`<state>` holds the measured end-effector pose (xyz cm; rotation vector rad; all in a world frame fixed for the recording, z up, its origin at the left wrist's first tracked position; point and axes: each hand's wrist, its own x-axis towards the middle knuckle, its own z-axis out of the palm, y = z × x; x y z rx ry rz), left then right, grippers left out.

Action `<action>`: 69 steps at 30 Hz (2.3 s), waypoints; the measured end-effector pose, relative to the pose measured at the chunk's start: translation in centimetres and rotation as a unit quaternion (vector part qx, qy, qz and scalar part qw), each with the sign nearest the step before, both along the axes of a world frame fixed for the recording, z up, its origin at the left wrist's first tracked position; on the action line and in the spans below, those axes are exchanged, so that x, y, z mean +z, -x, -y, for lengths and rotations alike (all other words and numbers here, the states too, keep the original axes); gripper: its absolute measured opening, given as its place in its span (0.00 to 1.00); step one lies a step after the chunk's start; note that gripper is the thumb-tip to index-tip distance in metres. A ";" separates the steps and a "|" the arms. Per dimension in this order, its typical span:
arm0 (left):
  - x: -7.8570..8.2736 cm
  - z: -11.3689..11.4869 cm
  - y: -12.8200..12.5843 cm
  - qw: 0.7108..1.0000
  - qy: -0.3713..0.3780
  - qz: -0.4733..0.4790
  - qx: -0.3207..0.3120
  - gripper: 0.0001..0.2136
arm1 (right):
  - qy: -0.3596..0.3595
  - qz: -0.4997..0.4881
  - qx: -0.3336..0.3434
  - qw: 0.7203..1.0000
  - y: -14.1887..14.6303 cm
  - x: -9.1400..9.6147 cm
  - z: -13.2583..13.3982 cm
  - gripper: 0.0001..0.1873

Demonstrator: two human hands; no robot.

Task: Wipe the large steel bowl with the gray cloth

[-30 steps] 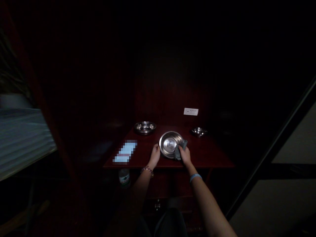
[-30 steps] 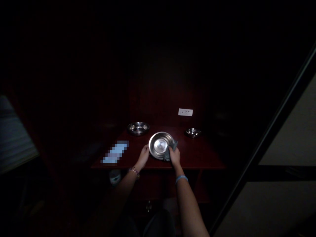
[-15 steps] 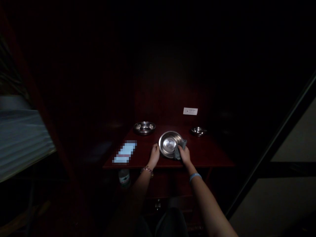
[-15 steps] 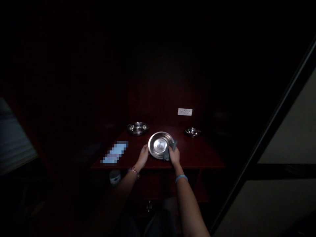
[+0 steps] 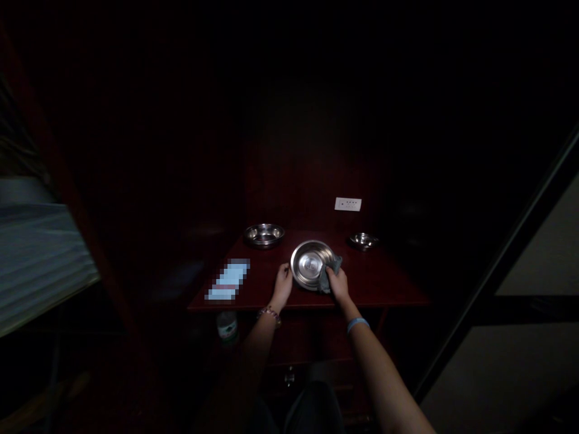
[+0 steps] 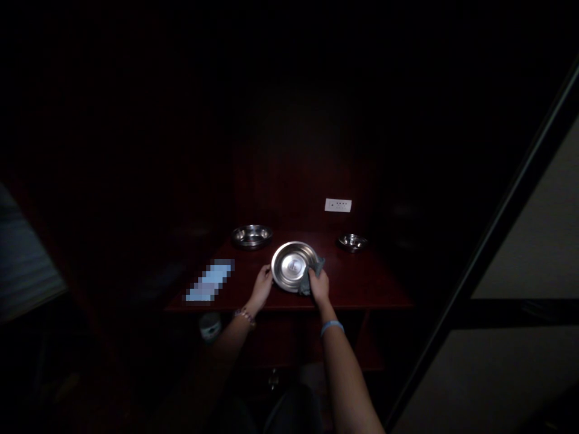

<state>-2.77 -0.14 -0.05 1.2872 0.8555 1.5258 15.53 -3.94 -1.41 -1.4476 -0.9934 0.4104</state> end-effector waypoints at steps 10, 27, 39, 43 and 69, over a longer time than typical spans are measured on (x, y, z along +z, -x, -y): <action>-1.1 -0.8 0.0 1.000 0.007 -0.014 -0.001 0.13 | -0.012 -0.008 0.007 1.000 -0.2 -0.7 -0.4 0.21; -0.7 -0.2 0.3 1.000 0.023 0.005 -0.013 0.07 | -0.001 -0.002 0.003 1.000 -0.7 -1.2 -0.8 0.22; -1.2 -0.9 0.2 0.998 0.045 0.017 -0.045 0.19 | -0.014 -0.017 0.001 1.000 -0.4 -0.9 -0.4 0.25; -0.8 -0.4 0.3 0.998 0.051 -0.006 -0.029 0.20 | -0.005 -0.008 -0.004 1.000 -0.3 -0.8 -0.2 0.25; -0.7 -0.4 -0.4 0.997 -0.036 -0.025 -0.070 0.18 | -0.018 0.017 -0.007 1.000 0.3 -0.2 0.1 0.24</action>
